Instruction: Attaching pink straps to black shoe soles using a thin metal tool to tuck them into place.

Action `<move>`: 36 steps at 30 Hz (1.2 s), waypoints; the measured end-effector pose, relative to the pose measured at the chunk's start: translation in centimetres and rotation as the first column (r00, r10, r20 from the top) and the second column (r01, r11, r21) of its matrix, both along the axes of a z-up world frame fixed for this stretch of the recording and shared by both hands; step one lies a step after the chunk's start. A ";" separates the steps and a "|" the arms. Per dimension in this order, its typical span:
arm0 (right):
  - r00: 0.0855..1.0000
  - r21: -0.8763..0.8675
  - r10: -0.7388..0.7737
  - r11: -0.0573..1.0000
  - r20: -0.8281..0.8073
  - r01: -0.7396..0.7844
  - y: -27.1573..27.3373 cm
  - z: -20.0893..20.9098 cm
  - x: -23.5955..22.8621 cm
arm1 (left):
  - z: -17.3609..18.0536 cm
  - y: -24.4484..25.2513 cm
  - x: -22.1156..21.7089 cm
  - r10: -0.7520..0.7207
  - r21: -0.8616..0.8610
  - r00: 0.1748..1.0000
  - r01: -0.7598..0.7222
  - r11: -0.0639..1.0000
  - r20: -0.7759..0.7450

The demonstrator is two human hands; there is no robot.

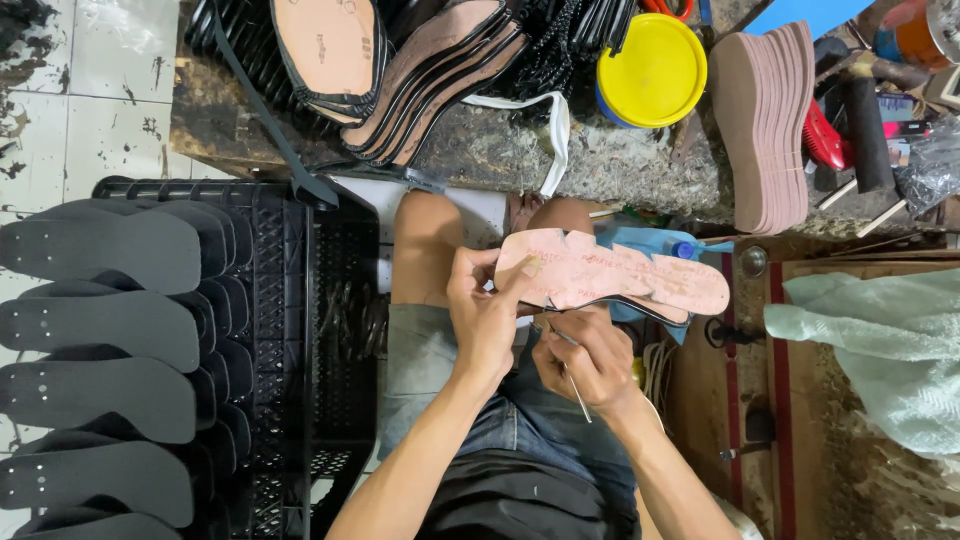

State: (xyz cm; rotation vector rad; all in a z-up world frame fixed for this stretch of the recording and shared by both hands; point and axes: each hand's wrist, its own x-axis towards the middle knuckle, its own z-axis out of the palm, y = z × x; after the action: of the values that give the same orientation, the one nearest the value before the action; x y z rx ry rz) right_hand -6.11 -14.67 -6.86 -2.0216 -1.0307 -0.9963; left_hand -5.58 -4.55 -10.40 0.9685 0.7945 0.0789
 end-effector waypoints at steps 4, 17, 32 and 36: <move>0.985 0.019 0.037 0.999 -0.166 -0.035 -0.1 0.1 -0.5 | -0.9 0.2 -0.1 0.021 0.015 1.000 -0.021 1.000 0.011; 0.728 -0.459 -0.320 0.888 -0.606 0.008 -5.9 0.7 0.9 | -2.7 4.6 -3.3 0.007 0.055 0.999 -0.004 0.998 -0.048; 0.669 -0.399 -0.289 0.917 -0.685 -0.013 -7.6 -2.3 0.6 | -2.0 3.6 -3.1 0.041 0.070 0.999 -0.041 0.997 0.003; 0.736 -0.299 -0.233 0.953 -0.636 0.043 -6.2 -0.4 -0.1 | -3.3 1.6 -4.7 0.011 0.025 0.991 -0.015 1.000 0.135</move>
State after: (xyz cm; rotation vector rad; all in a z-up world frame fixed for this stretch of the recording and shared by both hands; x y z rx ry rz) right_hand -6.20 -20.87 -7.24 -2.4290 -0.6340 -0.1273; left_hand -10.30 -2.96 -13.68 0.9726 0.6769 0.1647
